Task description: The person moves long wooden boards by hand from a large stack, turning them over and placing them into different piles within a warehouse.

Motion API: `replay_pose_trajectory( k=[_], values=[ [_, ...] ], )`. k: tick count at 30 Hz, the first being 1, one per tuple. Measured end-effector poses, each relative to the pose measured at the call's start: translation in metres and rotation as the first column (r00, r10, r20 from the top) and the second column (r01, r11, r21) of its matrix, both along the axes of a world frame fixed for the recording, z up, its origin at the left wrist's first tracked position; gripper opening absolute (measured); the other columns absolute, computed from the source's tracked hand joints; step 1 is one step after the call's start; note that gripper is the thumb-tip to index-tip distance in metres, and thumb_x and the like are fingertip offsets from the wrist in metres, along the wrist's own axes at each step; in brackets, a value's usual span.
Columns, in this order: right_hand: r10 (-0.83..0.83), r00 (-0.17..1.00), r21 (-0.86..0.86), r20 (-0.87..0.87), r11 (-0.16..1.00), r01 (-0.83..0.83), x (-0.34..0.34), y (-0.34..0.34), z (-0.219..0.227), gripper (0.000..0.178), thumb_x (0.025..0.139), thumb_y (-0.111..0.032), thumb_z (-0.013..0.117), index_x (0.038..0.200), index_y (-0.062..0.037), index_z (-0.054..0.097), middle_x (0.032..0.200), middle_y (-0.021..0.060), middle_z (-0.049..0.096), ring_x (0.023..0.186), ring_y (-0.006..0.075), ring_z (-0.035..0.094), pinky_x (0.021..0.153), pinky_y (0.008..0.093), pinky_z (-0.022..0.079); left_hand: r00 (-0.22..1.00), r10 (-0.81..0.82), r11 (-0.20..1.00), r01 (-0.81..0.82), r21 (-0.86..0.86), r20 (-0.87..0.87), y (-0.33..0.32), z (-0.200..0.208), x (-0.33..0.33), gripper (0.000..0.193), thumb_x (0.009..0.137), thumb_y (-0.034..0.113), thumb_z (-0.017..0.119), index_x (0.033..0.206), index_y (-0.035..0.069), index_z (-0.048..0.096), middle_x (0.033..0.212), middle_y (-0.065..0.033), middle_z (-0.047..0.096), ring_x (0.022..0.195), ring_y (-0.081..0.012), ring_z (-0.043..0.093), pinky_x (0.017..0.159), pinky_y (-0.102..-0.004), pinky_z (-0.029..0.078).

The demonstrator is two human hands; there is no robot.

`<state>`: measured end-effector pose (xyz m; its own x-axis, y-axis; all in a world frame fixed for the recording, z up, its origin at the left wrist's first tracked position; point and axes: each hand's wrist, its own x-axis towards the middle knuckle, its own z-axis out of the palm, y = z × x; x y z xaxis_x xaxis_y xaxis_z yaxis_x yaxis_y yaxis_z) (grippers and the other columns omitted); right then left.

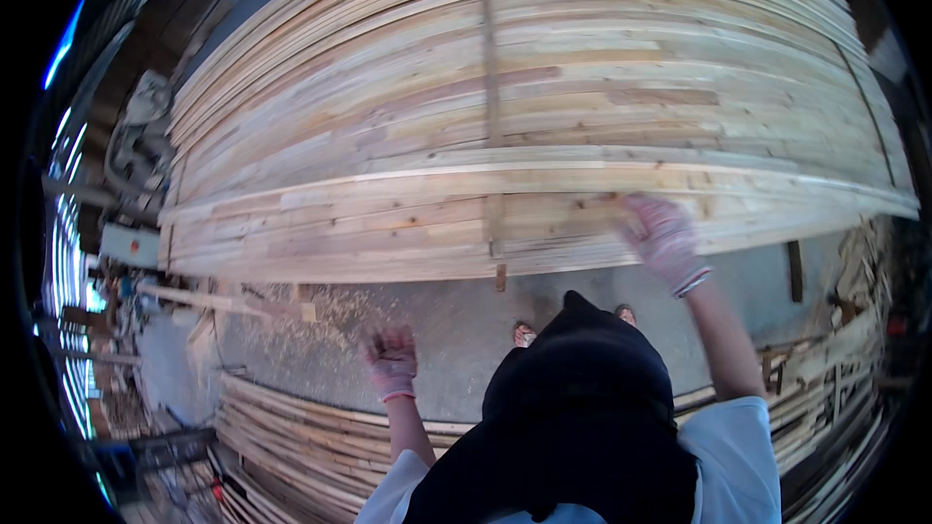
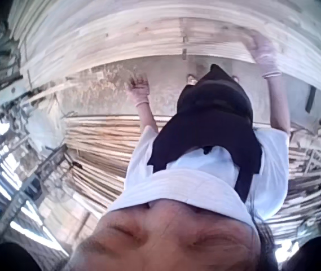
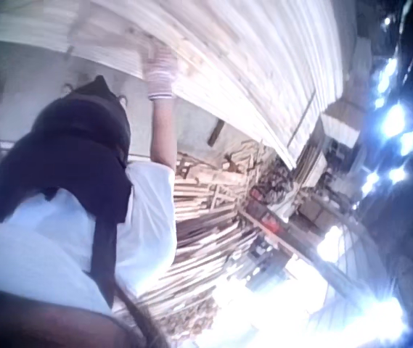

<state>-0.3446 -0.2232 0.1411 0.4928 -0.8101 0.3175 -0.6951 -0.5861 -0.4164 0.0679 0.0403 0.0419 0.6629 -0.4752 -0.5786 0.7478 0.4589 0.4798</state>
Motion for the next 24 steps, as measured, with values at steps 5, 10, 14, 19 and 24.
replay_pose_trajectory(
  k=[5,10,14,19,24],
  values=[
    [-0.104,0.977,-0.115,-0.184,0.99,0.083,-0.068,-0.096,-0.003,0.041,0.08,-0.027,0.069,0.117,-0.0126,0.058,0.112,0.0145,0.062,0.102,0.0332,0.059,0.088,0.0413,0.048,0.968,0.061,0.998,-0.063,0.001,-0.243,0.011,-0.036,-0.058,0.039,0.088,0.049,0.054,0.094,0.013,0.068,0.098,-0.0063,0.069,0.082,-0.0267,0.063,0.094,-0.0555,0.045],
    [0.006,0.99,0.209,-0.139,0.978,0.024,-0.07,-0.154,-0.006,0.041,0.084,-0.028,0.065,0.12,-0.0081,0.059,0.108,0.0133,0.066,0.097,0.0275,0.063,0.086,0.0365,0.049,0.917,0.073,0.997,-0.079,0.001,-0.393,-0.017,-0.042,-0.134,0.041,0.091,0.046,0.05,0.097,0.009,0.065,0.101,-0.0102,0.067,0.086,-0.0283,0.062,0.095,-0.0548,0.044],
    [0.083,0.994,0.647,-0.071,0.762,-0.018,-0.057,-0.176,0.001,0.04,0.083,-0.027,0.066,0.116,-0.0036,0.063,0.099,0.0125,0.069,0.089,0.0204,0.066,0.082,0.0321,0.05,0.906,-0.014,1.0,0.003,-0.026,-0.423,-0.024,-0.032,-0.157,0.041,0.092,0.045,0.048,0.096,0.007,0.065,0.097,-0.0094,0.066,0.088,-0.0286,0.061,0.095,-0.0538,0.044],
    [0.163,0.976,0.722,-0.148,0.692,-0.006,-0.043,-0.179,0.015,0.043,0.079,-0.028,0.07,0.113,-0.0016,0.064,0.096,0.0123,0.07,0.087,0.0188,0.066,0.08,0.0307,0.05,0.926,0.052,0.993,-0.009,0.115,-0.373,-0.016,-0.017,-0.156,0.04,0.094,0.045,0.046,0.099,0.008,0.062,0.094,-0.0087,0.065,0.086,-0.0277,0.061,0.093,-0.053,0.046],
    [0.123,0.943,0.697,-0.31,0.704,0.137,-0.024,-0.161,0.044,0.041,0.072,-0.027,0.073,0.106,-0.0048,0.068,0.091,0.0126,0.07,0.083,0.0238,0.066,0.076,0.0341,0.051,0.925,0.079,0.981,-0.006,0.195,-0.372,-0.006,-0.01,-0.146,0.035,0.095,0.039,0.046,0.103,0.008,0.061,0.096,-0.007,0.064,0.089,-0.0277,0.061,0.093,-0.0499,0.046]
  ],
)
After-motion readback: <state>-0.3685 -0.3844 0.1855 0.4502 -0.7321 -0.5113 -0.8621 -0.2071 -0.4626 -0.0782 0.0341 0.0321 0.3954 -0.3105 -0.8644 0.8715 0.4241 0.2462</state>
